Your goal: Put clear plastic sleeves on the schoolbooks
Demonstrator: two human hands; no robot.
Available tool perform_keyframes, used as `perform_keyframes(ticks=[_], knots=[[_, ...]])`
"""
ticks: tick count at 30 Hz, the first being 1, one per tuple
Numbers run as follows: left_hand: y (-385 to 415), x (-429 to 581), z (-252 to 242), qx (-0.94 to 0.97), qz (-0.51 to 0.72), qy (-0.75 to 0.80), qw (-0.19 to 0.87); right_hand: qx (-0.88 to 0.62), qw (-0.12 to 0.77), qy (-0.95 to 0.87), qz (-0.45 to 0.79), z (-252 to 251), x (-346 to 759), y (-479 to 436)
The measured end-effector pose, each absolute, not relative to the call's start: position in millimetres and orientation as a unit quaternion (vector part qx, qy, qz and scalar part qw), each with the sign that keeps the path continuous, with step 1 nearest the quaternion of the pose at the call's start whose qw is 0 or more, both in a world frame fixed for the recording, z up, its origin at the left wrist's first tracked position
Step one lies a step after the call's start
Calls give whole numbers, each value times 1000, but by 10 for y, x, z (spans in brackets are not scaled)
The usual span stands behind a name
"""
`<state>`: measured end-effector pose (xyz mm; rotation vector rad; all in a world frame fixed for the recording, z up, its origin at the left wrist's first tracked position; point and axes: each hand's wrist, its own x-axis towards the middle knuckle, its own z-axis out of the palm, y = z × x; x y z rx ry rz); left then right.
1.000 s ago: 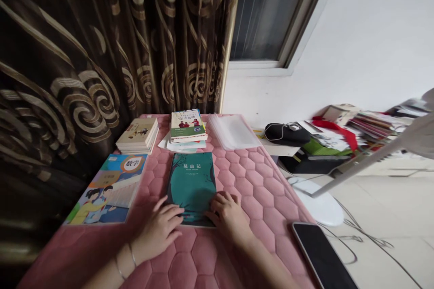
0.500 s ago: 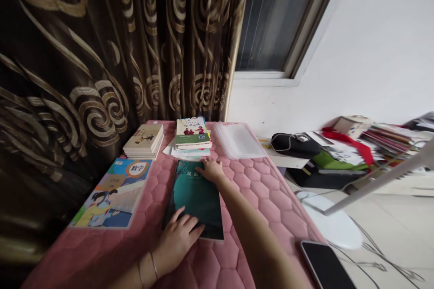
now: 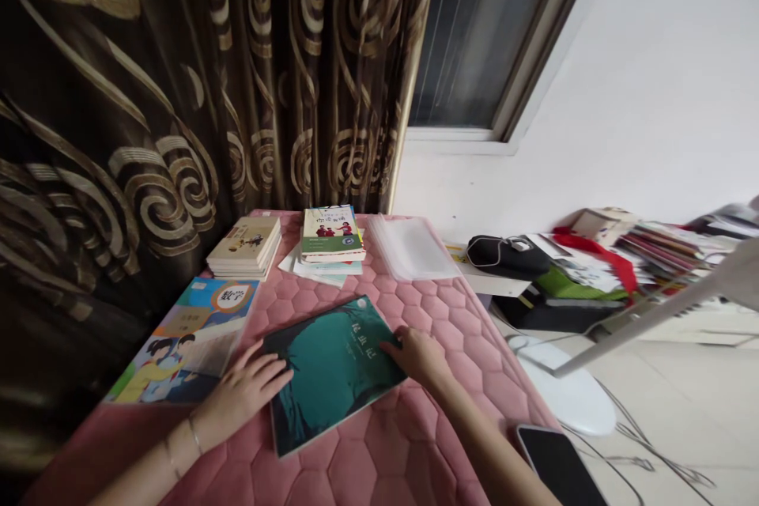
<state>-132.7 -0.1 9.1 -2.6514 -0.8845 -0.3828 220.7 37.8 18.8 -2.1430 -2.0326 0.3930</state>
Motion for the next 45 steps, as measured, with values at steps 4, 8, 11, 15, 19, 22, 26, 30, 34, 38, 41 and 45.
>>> perform_keyframes(ticks=[4, 8, 11, 15, 19, 22, 26, 30, 34, 38, 41, 45], knots=[[538, -1367, 164, -928, -112, -316, 163, -740, 190, -629, 146, 14, 2268, 231], [1129, -1267, 191, -923, -97, -335, 161, -764, 250, -569, 173, -25, 2237, 282], [1388, -1201, 193, -918, -88, -359, 145, -779, 267, -541, 170, -18, 2203, 346], [1419, -1195, 176, -918, -91, -364, 128, -784, 267, -534, 169, -29, 2209, 384], [1254, -1214, 74, -907, -150, -393, 23, -779, 270, -534, 186, -46, 2262, 397], [1075, -1206, -65, -846, -246, -453, -133, -772, 280, -532, 206, -75, 2282, 373], [835, -1185, -226, -729, -335, -536, -263, -759, 326, -536, 172, -120, 2218, 213], [690, -1171, -261, -682, -358, -564, -297, -790, 291, -519, 146, -61, 2096, -25], [654, -1147, -249, -634, -386, -579, -337, -801, 266, -505, 182, 61, 2012, -150], [687, -1125, -268, -585, -394, -589, -393, -789, 306, -499, 185, 117, 1977, -169], [708, -1115, -278, -563, -396, -595, -415, -785, 317, -500, 181, 106, 1968, -170], [702, -1116, -262, -566, -387, -599, -413, -783, 307, -513, 172, 28, 1983, -165]])
